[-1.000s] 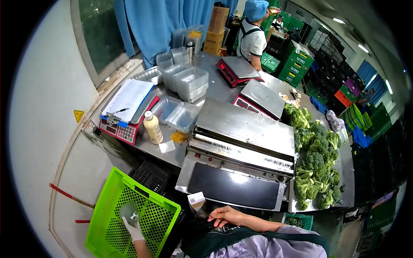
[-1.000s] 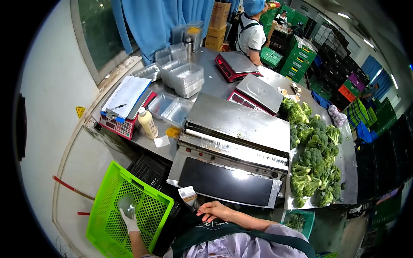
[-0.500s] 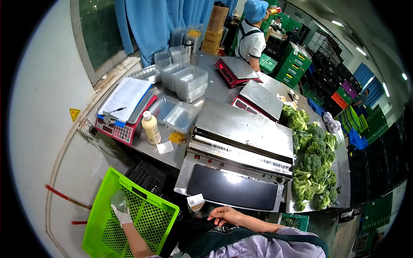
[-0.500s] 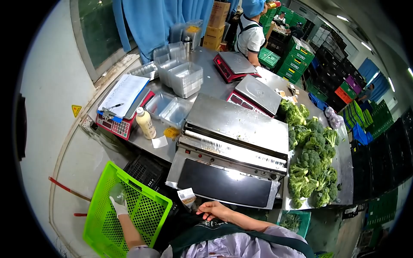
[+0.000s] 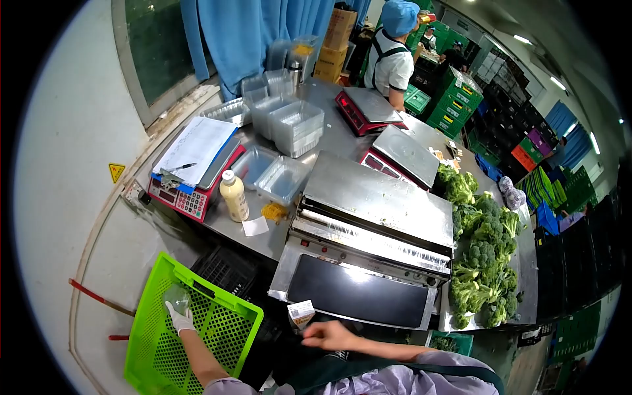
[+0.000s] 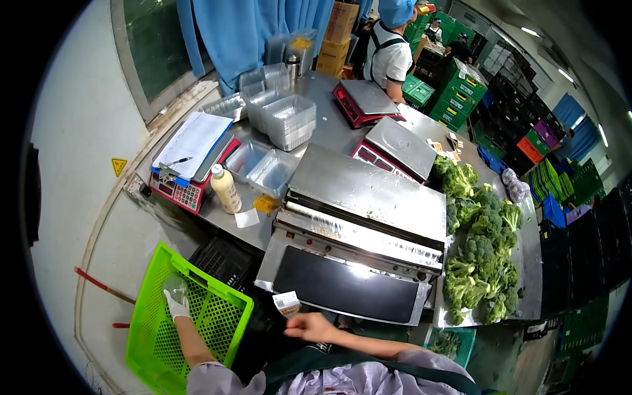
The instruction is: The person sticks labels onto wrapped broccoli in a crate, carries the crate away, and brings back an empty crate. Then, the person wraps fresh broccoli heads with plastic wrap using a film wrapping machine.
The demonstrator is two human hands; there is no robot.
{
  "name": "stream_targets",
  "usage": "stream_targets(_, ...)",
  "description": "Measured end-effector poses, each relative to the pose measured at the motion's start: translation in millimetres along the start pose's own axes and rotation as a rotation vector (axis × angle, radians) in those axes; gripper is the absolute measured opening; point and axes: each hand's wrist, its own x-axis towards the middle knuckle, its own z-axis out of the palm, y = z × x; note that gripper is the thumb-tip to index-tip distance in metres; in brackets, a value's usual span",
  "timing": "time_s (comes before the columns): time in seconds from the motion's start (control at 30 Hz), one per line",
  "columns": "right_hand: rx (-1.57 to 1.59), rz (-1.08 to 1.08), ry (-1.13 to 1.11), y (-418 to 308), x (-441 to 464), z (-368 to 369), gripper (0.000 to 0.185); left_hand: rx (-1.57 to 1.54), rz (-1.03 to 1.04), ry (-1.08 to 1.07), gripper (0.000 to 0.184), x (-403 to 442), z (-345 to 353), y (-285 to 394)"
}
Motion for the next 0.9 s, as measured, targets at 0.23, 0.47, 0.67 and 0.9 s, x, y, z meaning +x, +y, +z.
stream_targets(0.23, -1.004, -0.98, -0.256, -11.1, 96.5, 114.9, 0.07, 0.074, 0.006, -0.001, 0.085, 2.4, -1.3, 9.0)
stream_targets(0.47, -1.201, -1.158, -0.01, 51.9, 143.7, 166.7, 0.01, 0.26, -0.052, -0.038, 0.082, -4.2, -4.9, 13.9)
stream_targets(0.67, -1.026, -0.987, -0.194, 64.5, 109.3, 147.0, 0.014, 0.3, -0.004, -0.41, 0.073, 0.7, -21.4, -18.6)
stream_targets(0.9, -0.984, -0.944, -0.214, 52.3, 75.6, 119.1, 0.012, 0.338, 0.039, 0.185, 0.079, -67.8, 7.0, -31.7)
